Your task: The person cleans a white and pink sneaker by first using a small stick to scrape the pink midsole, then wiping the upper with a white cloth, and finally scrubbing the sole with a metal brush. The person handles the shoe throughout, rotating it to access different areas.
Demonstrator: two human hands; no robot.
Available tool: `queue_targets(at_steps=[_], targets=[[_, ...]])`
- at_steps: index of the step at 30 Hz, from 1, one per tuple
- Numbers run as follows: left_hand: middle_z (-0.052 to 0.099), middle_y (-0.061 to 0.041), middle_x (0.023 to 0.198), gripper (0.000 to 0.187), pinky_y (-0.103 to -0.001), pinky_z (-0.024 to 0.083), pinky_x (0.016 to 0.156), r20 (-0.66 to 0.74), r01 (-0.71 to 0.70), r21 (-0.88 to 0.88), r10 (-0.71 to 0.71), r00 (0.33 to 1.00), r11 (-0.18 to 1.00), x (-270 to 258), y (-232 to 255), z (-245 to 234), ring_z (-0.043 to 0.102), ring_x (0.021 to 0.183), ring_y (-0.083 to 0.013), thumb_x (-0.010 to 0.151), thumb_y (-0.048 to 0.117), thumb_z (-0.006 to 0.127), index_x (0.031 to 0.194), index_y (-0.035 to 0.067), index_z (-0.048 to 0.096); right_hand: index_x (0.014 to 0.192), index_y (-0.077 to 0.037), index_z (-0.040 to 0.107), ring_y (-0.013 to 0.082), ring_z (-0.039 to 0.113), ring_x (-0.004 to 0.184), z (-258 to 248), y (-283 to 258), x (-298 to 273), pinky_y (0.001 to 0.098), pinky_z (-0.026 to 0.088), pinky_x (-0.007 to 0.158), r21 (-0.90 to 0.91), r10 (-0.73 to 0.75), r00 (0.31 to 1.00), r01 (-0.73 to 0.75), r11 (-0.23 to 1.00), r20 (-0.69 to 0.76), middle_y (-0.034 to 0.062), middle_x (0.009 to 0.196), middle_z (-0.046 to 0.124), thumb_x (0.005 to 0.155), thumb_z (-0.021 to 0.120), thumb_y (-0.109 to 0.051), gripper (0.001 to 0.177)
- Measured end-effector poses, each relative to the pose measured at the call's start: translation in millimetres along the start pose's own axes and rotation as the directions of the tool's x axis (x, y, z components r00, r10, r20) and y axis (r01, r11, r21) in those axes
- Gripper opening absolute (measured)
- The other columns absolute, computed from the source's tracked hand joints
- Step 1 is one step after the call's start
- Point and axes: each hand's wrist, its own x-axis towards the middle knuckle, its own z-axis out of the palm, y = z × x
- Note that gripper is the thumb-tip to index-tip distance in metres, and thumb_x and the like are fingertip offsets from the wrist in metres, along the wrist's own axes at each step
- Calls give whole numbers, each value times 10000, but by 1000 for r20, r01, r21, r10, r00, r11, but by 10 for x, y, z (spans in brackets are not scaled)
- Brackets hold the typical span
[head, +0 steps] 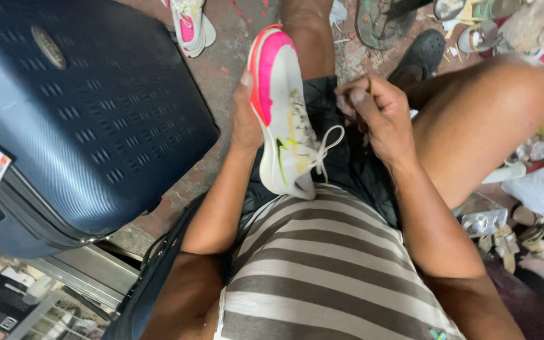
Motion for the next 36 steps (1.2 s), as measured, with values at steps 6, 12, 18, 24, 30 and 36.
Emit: queue_targets(at_steps=[6,12,18,24,30,36], targets=[[707,-247,1121,747,-516,586,860,-115,79,-414,-139,984,907,132,161,-596,710,945,-378,973,586,418,1312,-60,576,997,-38,703,46,469,688,-124,96,-83,214,358,621,-114,112,992,-119,986,-64,-33,788,575,1105,541,-308,333],[721,-208,1102,661,-495,596,849,-427,118,-408,-304,852,905,153,-313,-1939,721,923,-349,961,547,467,1271,-16,621,934,-29,659,37,468,757,-278,260,-148,218,397,697,-278,66,998,-67,958,-14,-61,807,552,1089,600,-255,280],[736,-151,1014,422,-455,602,817,-524,293,-271,-396,755,917,437,-937,-2782,726,865,-297,1019,374,547,1180,6,676,919,-42,634,32,426,759,-460,409,-177,221,372,689,-301,117,991,-131,945,-65,-81,802,504,1078,625,-221,240],[597,-14,764,267,-315,446,569,-700,231,448,177,692,864,748,-759,-2555,533,627,-124,1084,274,634,1003,24,682,916,-45,626,29,425,768,-564,405,-193,212,375,700,-316,76,993,-99,943,-85,-81,804,500,1080,633,-201,226],[667,-45,861,248,-273,516,539,-626,276,573,194,755,772,1242,-367,-2148,607,620,-96,1016,173,628,1224,39,624,915,-28,646,43,412,686,-572,393,-233,235,369,616,-415,128,975,-193,889,-180,-49,730,489,1056,671,-177,207],[672,-155,1134,560,-375,553,707,-592,427,751,228,773,503,1572,-367,-2135,669,842,-260,872,178,748,1370,53,523,962,-10,690,63,450,653,-526,278,-234,257,395,598,-522,107,969,-211,826,-223,3,695,541,1005,714,-137,136]])
